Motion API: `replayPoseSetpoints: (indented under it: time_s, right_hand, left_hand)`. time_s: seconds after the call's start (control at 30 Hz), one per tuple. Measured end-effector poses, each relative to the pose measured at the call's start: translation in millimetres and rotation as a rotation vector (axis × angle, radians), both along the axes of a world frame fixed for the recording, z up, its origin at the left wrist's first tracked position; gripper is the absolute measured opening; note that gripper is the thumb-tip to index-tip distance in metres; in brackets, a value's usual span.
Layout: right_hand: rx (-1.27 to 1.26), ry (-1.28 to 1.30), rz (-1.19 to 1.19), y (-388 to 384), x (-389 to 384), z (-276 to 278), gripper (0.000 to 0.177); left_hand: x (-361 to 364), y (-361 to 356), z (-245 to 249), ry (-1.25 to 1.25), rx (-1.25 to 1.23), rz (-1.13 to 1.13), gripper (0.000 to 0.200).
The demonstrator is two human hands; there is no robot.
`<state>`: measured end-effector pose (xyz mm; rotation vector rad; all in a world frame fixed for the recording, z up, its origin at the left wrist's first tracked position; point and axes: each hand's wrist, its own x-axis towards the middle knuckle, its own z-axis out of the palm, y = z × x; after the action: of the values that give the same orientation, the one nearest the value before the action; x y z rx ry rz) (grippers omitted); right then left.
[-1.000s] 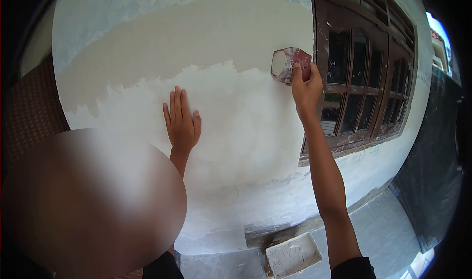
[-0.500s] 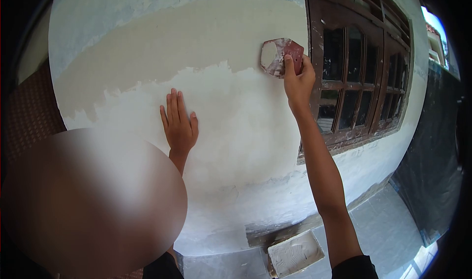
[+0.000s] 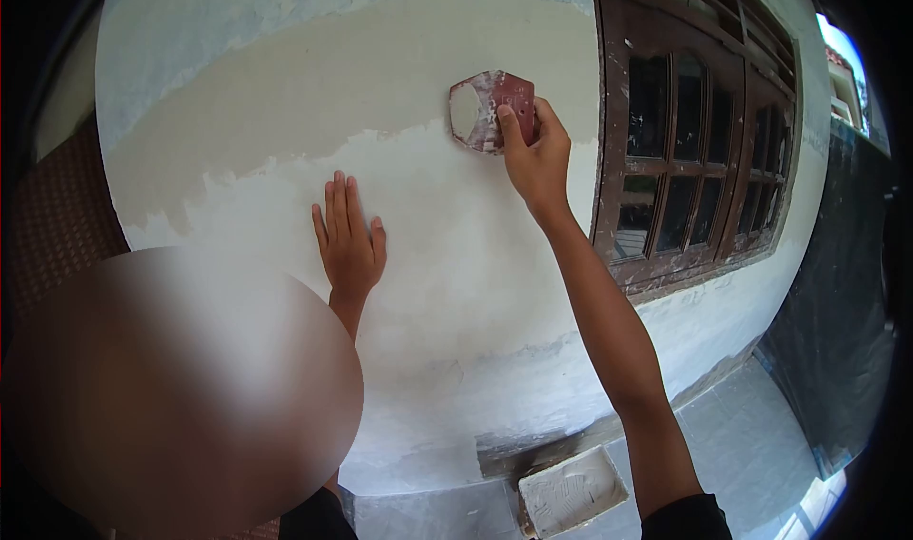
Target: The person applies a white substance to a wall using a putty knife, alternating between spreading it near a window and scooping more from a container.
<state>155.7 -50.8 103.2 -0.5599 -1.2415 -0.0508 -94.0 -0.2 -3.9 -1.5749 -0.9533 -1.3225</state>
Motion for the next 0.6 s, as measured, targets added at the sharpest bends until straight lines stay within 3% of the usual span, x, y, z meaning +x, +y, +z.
replayPoseSetpoints:
  time_s: [0.1, 0.17, 0.3, 0.4, 0.5, 0.6]
  right_hand:
    - [-0.007, -0.083, -0.215, 8, -7, 1, 0.025]
    - [-0.067, 0.007, -0.266, 1, 8, 3, 0.025]
    - [-0.005, 0.172, -0.151, 0, 29, 0, 0.024]
    - [0.010, 0.024, 0.007, 7, 10, 0, 0.025]
    - [-0.061, -0.055, -0.216, 9, 7, -2, 0.030]
    - [-0.084, 0.124, -0.260, 1, 33, -1, 0.026]
  left_hand:
    - [-1, 0, 0, 0.004, -0.021, -0.019, 0.063]
    - [-2, 0, 0, 0.002, -0.035, -0.032, 0.063]
    - [-1, -1, -2, 0.005, -0.026, -0.025, 0.064]
    - [-2, 0, 0, 0.011, -0.023, -0.028, 0.064]
    - [-2, 0, 0, 0.014, -0.028, -0.033, 0.063]
    - [-1, 0, -1, -0.001, -0.012, -0.021, 0.062]
